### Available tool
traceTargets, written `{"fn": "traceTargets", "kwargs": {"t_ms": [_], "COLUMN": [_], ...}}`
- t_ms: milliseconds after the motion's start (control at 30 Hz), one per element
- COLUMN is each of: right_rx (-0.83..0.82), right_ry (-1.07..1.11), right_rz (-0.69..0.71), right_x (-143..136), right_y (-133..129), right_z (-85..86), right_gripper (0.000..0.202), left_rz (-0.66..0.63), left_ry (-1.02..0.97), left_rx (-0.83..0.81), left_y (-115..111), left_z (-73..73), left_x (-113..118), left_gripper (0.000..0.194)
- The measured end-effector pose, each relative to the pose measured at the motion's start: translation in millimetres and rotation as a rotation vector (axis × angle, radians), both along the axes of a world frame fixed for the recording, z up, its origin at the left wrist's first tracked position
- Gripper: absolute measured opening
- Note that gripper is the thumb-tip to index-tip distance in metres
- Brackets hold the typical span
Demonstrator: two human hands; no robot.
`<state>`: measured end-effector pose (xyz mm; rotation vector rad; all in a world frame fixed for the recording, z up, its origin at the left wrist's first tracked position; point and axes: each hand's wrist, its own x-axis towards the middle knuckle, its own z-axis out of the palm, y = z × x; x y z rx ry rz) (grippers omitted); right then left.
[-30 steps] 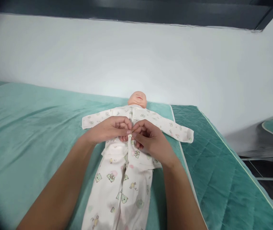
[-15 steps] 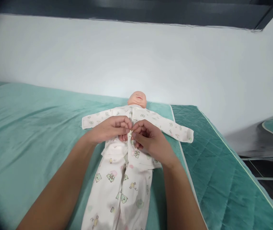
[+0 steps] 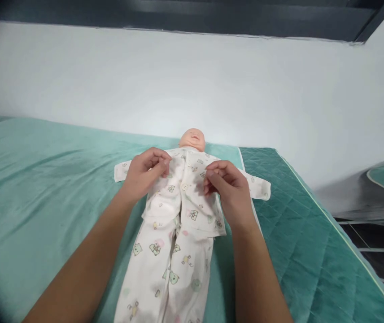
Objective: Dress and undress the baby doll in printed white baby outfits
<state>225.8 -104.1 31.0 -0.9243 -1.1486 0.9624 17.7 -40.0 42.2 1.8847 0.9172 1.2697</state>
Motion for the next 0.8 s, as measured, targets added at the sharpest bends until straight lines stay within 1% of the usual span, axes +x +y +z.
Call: {"fn": "traceTargets", "kwargs": {"t_ms": [100,167,267,400,467,533,600,633,700,767,800], "right_rx": [0.095,0.149,0.19,0.206,0.205,0.183,0.154,0.143,0.128,0.115,0.102], "right_ry": [-0.017,-0.099,-0.301,-0.616,-0.65,-0.593,-0.506,-0.469,-0.445,-0.524,-0.619], "right_rz": [-0.166,-0.201,-0.155,-0.097,-0.094,-0.123,-0.209,-0.27,-0.423,-0.583,-0.645], "right_x": [-0.9,-4.9,-13.1,-18.4,-17.0,-13.4,-7.8,-3.9,7.3,25.2,36.9], "right_y": [4.6,6.6,6.7,4.8,5.7,8.9,14.3,17.4,23.1,25.8,25.0], "right_z": [-4.8,-8.5,-12.9,-15.1,-16.4,-19.7,-26.5,-31.3,-43.6,-57.9,-65.1], "right_gripper": [0.002,0.005,0.015,0.038,0.043,0.04,0.037,0.037,0.038,0.04,0.041], "left_rz": [0.091,0.126,0.222,0.387,0.416,0.404,0.409,0.433,0.513,0.585,0.611], "left_ry": [0.124,0.187,0.236,0.301,0.306,0.276,0.239,0.233,0.262,0.345,0.405], "left_rx": [0.096,0.151,0.227,0.308,0.3,0.238,0.178,0.172,0.21,0.259,0.266], "left_y": [4.6,5.7,8.0,18.9,27.3,35.9,43.4,46.1,48.2,45.2,42.1], "left_z": [-7.2,-10.2,-14.0,-22.6,-28.7,-35.6,-42.9,-46.6,-53.8,-60.4,-63.2], "left_x": [2.9,5.5,8.0,6.5,4.0,0.5,-4.2,-7.2,-14.6,-24.9,-31.6], "left_gripper": [0.01,0.011,0.012,0.014,0.016,0.018,0.021,0.023,0.026,0.032,0.035]}}
